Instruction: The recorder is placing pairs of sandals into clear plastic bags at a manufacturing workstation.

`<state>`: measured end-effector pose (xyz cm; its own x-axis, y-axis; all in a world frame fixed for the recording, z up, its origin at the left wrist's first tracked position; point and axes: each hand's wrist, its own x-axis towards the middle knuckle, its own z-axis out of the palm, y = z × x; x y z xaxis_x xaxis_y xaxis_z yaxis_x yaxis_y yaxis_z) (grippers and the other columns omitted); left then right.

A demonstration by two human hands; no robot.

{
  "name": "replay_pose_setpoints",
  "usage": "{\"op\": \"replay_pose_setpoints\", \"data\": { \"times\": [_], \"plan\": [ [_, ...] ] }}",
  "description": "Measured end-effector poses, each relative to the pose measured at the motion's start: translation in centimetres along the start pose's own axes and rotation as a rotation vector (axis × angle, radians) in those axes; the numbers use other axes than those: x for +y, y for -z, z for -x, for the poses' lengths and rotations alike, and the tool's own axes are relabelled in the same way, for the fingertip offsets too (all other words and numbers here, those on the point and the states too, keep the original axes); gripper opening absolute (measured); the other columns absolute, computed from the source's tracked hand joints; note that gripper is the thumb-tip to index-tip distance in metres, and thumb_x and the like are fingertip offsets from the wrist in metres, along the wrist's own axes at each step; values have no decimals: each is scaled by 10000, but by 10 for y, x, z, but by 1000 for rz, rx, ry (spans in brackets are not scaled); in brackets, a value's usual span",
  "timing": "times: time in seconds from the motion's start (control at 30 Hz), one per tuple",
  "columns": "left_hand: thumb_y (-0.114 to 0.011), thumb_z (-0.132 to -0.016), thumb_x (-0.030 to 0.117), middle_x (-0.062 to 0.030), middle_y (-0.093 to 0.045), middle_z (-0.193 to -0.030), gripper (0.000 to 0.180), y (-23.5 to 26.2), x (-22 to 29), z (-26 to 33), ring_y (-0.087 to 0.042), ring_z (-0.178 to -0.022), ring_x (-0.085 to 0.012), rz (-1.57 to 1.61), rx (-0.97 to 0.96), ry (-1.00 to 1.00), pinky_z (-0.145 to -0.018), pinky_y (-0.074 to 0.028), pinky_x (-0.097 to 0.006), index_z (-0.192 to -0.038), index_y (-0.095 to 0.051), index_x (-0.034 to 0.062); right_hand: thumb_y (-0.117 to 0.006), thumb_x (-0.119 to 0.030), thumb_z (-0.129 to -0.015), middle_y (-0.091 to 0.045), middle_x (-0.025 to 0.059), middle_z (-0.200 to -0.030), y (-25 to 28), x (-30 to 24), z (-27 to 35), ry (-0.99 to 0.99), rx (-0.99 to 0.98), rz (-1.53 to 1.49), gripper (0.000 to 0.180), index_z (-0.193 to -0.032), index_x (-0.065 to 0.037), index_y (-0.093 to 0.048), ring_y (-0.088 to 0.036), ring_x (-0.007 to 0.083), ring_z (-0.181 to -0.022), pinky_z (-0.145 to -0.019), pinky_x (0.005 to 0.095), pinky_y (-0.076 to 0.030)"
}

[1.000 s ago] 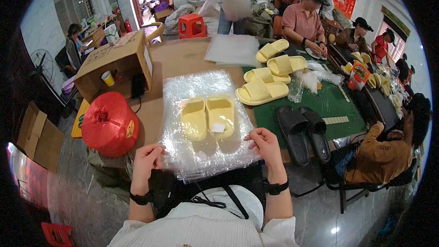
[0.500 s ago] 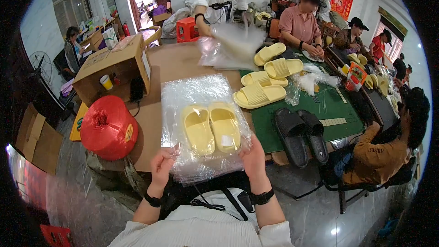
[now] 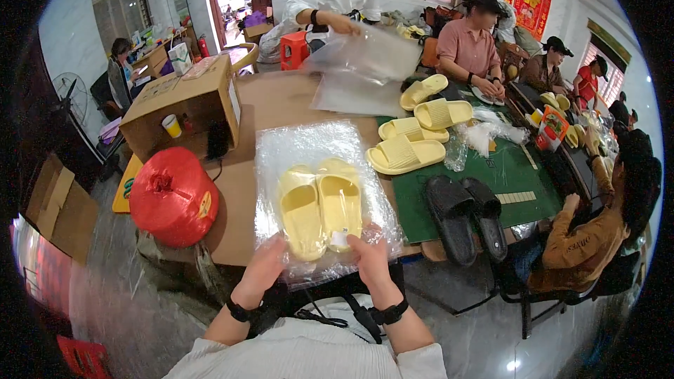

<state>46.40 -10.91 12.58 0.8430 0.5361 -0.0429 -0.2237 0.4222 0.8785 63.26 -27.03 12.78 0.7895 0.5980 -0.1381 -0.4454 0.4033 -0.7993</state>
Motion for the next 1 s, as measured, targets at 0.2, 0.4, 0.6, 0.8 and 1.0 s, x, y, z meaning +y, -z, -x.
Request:
{"op": "replay_pose_setpoints", "data": {
  "times": [0.2, 0.4, 0.6, 0.8, 1.0],
  "plan": [
    [-612, -953, 105, -110, -607, -1268, 438, -5, -7, -7, -607, -1102, -172, 27, 35, 82, -954, -482, -327, -1341, -483, -52, -648, 63, -826, -552, 84, -1197, -5, -5, 14, 183, -78, 238, 522, -1295, -5, -430, -580, 184, -1064, -921, 296, -484],
    [-597, -957, 100, -89, -596, -1305, 450, -20, -7, 2, -596, -1163, -204, 191, -14, -51, -985, -479, -362, -1377, -468, 0, -646, 56, -823, -470, 151, -1252, -11, 37, 15, 727, -58, 753, 488, -1252, -7, -424, -494, 233, -1185, -977, 342, -439],
    [-653, -919, 77, -33, -588, -1258, 476, -16, 3, 24, -568, -1139, -155, 236, -44, -17, -960, -468, -341, -1363, -484, 49, -722, 21, -739, -513, 180, -1102, -6, 45, 34, 728, -449, 750, 527, -1197, -45, -468, -528, 334, -996, -852, 394, -435],
    [-699, -844, 58, -30, -624, -1242, 503, 109, 32, 102, -578, -1131, -150, -113, 153, -50, -996, -446, -331, -1325, -552, 45, -724, -37, -731, -552, 161, -1288, -17, 3, 36, 674, -538, 1057, 564, -1261, -25, -533, -573, 287, -1110, -897, 380, -476],
    [-757, -782, 91, -104, -644, -1248, 593, 285, 60, 283, -629, -1135, -212, -12, 407, 261, -995, -489, -355, -1324, -543, -20, -602, 18, -865, -614, 76, -1079, 30, 2, -1, 631, -206, 943, 233, -1096, -4, -613, -574, 159, -975, -794, 273, -462]
  ]
}}
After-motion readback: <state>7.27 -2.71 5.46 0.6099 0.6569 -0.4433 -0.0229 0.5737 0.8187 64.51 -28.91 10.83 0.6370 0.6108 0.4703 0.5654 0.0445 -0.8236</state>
